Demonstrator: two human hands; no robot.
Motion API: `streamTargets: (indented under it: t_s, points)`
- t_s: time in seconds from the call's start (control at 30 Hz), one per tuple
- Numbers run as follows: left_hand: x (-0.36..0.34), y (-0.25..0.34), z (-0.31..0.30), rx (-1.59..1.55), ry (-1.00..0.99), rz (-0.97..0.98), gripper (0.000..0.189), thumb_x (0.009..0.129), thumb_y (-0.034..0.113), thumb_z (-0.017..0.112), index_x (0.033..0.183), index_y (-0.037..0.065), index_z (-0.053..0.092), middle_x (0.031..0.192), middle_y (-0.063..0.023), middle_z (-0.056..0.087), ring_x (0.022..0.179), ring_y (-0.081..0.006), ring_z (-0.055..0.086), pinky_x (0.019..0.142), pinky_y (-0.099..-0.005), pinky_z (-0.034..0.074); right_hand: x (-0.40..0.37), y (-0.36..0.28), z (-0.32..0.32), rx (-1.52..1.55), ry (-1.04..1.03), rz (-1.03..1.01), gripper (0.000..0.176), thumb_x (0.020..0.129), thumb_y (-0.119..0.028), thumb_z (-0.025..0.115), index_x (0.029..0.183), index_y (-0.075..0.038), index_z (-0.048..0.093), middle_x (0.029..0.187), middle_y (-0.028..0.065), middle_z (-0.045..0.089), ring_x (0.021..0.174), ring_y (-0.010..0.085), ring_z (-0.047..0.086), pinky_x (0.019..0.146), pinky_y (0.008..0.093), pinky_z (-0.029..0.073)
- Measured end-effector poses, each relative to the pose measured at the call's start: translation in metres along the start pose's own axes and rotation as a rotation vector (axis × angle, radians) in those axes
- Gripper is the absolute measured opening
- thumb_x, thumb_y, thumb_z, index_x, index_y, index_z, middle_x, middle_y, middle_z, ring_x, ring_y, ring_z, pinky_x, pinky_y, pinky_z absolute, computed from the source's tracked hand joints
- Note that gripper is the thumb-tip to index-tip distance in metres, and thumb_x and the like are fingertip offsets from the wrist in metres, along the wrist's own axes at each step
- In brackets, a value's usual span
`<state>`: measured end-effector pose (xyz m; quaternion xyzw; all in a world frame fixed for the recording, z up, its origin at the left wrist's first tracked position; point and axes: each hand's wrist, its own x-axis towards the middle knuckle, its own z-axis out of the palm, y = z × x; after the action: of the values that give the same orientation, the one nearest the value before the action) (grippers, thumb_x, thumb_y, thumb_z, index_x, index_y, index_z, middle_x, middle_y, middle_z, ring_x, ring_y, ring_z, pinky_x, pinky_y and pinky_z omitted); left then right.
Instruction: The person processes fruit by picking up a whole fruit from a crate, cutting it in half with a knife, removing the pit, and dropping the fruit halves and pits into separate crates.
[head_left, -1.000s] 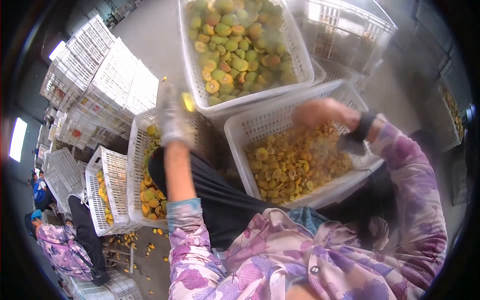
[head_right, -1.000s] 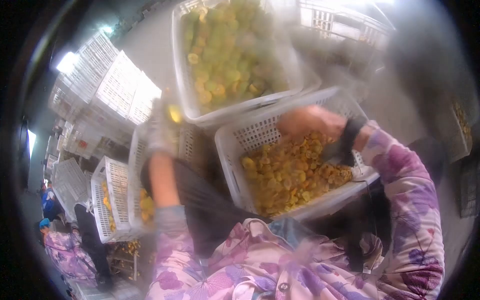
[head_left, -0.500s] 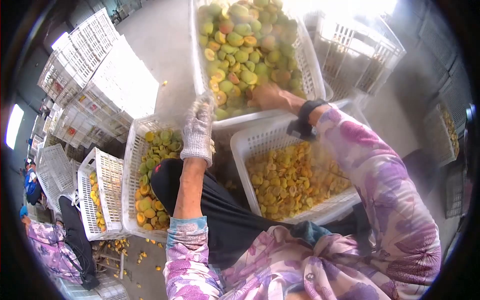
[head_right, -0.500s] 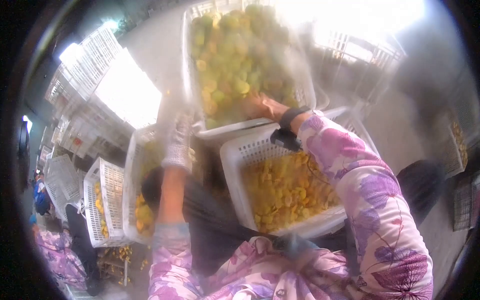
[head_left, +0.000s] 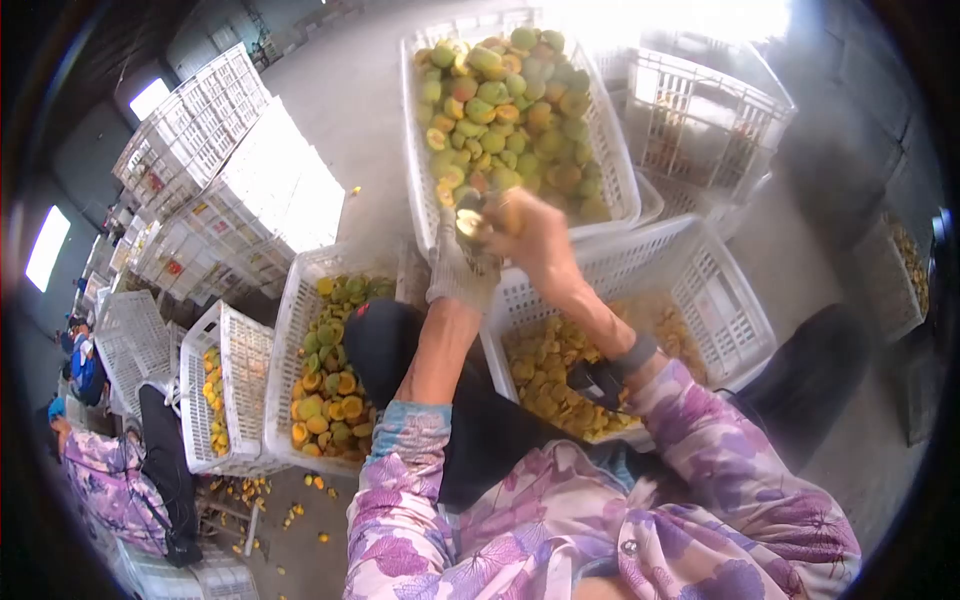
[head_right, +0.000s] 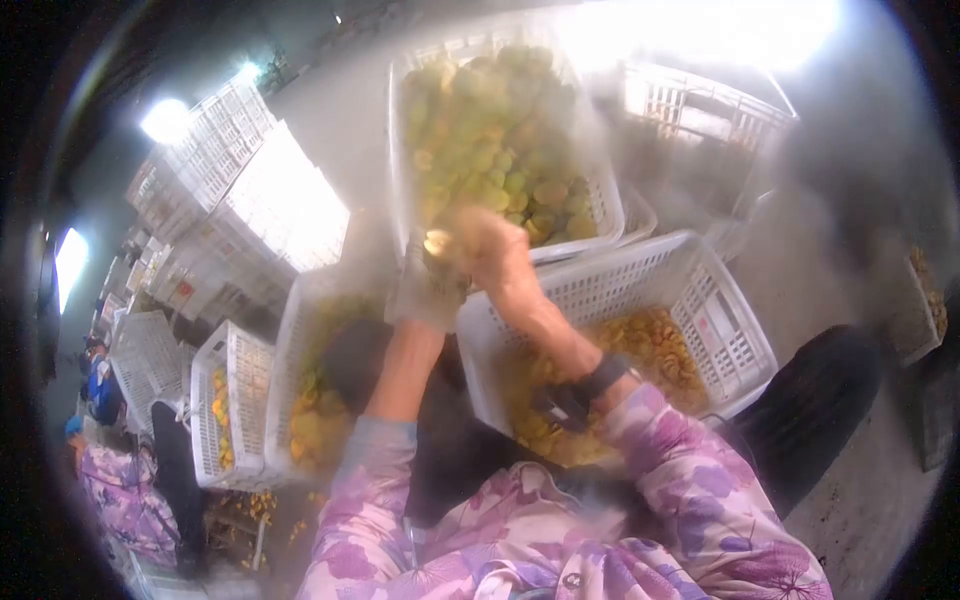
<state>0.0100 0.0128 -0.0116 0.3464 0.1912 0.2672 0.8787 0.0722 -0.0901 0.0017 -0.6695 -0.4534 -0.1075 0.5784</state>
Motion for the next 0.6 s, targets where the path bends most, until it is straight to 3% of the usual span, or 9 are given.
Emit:
streamTargets:
  t_s: [0.03, 0.07, 0.1, 0.13, 0.2, 0.37, 0.43, 0.6]
  points:
    - [0.003, 0.001, 0.003, -0.170, 0.010, 0.024, 0.039, 0.099, 0.041, 0.040, 0.112, 0.007, 0.054, 0.103, -0.0080, 0.060, 0.090, -0.0208, 0.059, 0.078, -0.0358, 0.051, -0.005, -0.008, -0.004, 0.152, 0.108, 0.170, 0.023, 0.073, -0.003, 0.071, 0.092, 0.000, 0.058, 0.081, 0.0159, 0.062, 0.073, 0.0291, 0.063, 0.068, 0.0365, 0.050]
    - [-0.003, -0.002, 0.001, 0.228, -0.020, 0.332, 0.039, 0.099, 0.040, 0.041, 0.110, 0.005, 0.055, 0.100, -0.0089, 0.061, 0.088, -0.0220, 0.060, 0.079, -0.0373, 0.052, -0.009, 0.004, -0.003, 0.018, 0.152, 0.080, 0.021, 0.076, -0.001, 0.066, 0.094, -0.001, 0.055, 0.076, 0.0189, 0.060, 0.070, 0.0371, 0.060, 0.063, 0.0389, 0.048]
    - [-0.007, -0.003, -0.001, 0.634, -0.058, 0.629, 0.038, 0.099, 0.039, 0.041, 0.107, 0.004, 0.056, 0.096, -0.0098, 0.061, 0.085, -0.0233, 0.061, 0.079, -0.0387, 0.053, -0.017, 0.006, 0.002, 0.026, 0.143, 0.088, 0.021, 0.076, -0.001, 0.066, 0.094, -0.001, 0.055, 0.076, 0.0189, 0.060, 0.070, 0.0371, 0.060, 0.063, 0.0389, 0.048]
    - [-0.007, -0.001, 0.000, 0.639, -0.049, 0.624, 0.038, 0.099, 0.039, 0.041, 0.107, 0.004, 0.056, 0.096, -0.0098, 0.061, 0.085, -0.0233, 0.061, 0.079, -0.0387, 0.053, -0.025, 0.008, 0.006, -0.055, 0.069, 0.173, 0.020, 0.074, 0.002, 0.064, 0.090, 0.000, 0.052, 0.074, 0.0198, 0.059, 0.069, 0.0389, 0.059, 0.060, 0.0413, 0.046]
    - [-0.003, 0.004, 0.004, -0.075, -0.173, 0.212, 0.041, 0.099, 0.041, 0.042, 0.102, 0.002, 0.057, 0.092, -0.0113, 0.062, 0.084, -0.0257, 0.062, 0.081, -0.0406, 0.053, -0.038, 0.018, 0.017, -0.218, 0.006, 0.223, 0.021, 0.074, 0.005, 0.059, 0.086, -0.001, 0.043, 0.068, 0.0211, 0.058, 0.065, 0.0429, 0.057, 0.056, 0.0488, 0.043]
    - [-0.020, 0.003, 0.021, 0.001, -0.100, 0.222, 0.045, 0.098, 0.044, 0.043, 0.098, 0.001, 0.058, 0.093, -0.0130, 0.062, 0.087, -0.0271, 0.063, 0.080, -0.0397, 0.054, -0.042, 0.017, 0.019, -0.280, -0.074, 0.247, 0.023, 0.075, 0.004, 0.057, 0.089, -0.002, 0.040, 0.071, 0.0218, 0.060, 0.070, 0.0444, 0.058, 0.058, 0.0521, 0.042]
    - [-0.017, 0.002, 0.023, -0.006, -0.073, 0.227, 0.047, 0.098, 0.045, 0.043, 0.097, 0.000, 0.058, 0.093, -0.0136, 0.063, 0.088, -0.0273, 0.063, 0.080, -0.0393, 0.054, -0.040, 0.015, 0.022, -0.323, -0.040, 0.251, 0.013, 0.084, -0.004, 0.052, 0.092, -0.003, 0.042, 0.069, 0.0243, 0.057, 0.072, 0.0453, 0.057, 0.058, 0.0507, 0.041]
    - [-0.015, -0.003, 0.016, 0.077, -0.034, 0.263, 0.049, 0.097, 0.045, 0.045, 0.091, -0.001, 0.060, 0.091, -0.0143, 0.064, 0.083, -0.0274, 0.065, 0.080, -0.0394, 0.055, -0.045, 0.011, 0.018, -0.278, -0.124, 0.267, 0.017, 0.083, -0.005, 0.054, 0.094, -0.002, 0.042, 0.072, 0.0258, 0.059, 0.074, 0.0458, 0.058, 0.060, 0.0509, 0.042]
